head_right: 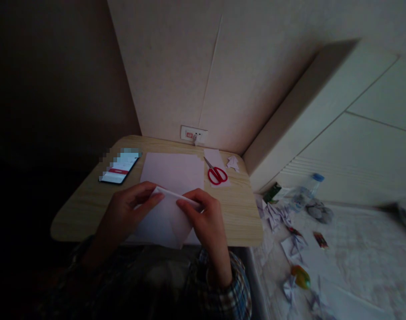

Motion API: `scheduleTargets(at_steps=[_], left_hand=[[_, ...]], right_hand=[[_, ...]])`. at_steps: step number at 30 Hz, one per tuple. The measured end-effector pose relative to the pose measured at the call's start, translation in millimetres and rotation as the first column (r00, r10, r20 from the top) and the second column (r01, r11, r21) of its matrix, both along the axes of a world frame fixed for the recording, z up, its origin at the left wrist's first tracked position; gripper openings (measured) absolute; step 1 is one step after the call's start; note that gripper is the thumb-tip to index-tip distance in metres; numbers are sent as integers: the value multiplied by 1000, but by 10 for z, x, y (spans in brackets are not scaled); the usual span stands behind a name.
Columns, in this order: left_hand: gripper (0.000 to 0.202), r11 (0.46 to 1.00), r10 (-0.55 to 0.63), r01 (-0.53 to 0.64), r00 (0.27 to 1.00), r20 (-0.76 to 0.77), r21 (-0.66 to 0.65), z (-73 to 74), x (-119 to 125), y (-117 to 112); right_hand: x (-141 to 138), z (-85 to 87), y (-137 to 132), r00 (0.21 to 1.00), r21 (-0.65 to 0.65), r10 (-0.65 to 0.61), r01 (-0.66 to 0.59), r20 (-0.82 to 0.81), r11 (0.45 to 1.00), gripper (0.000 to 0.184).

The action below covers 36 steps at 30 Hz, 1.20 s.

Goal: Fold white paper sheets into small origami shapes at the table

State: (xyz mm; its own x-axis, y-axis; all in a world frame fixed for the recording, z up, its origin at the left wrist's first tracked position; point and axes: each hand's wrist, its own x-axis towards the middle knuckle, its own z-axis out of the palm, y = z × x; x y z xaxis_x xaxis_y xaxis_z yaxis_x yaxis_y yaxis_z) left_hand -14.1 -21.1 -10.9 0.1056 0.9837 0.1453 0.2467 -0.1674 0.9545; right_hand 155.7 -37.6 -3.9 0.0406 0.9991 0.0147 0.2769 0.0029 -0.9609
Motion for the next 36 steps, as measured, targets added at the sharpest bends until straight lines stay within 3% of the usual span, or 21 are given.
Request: scheduleTargets(at_steps=[17,25,31,36], left_hand=[[15,999,53,-53,998,38,-1,54,-7,0],[21,998,56,-54,996,-63,27,75,-26,-10],[12,998,65,-65,997,52,13,23,-18,8],[14,996,73,-74,997,24,46,19,-46,-2]], right_hand=[[-1,37,-9,989,98,49,-63,137,993,13],[-9,9,-7,980,152,33,-64,197,986,11],[16,13,-3,972,138,40,-73,233,988,12],[27,-14,-7,961,160,49,-96,272,982,10]])
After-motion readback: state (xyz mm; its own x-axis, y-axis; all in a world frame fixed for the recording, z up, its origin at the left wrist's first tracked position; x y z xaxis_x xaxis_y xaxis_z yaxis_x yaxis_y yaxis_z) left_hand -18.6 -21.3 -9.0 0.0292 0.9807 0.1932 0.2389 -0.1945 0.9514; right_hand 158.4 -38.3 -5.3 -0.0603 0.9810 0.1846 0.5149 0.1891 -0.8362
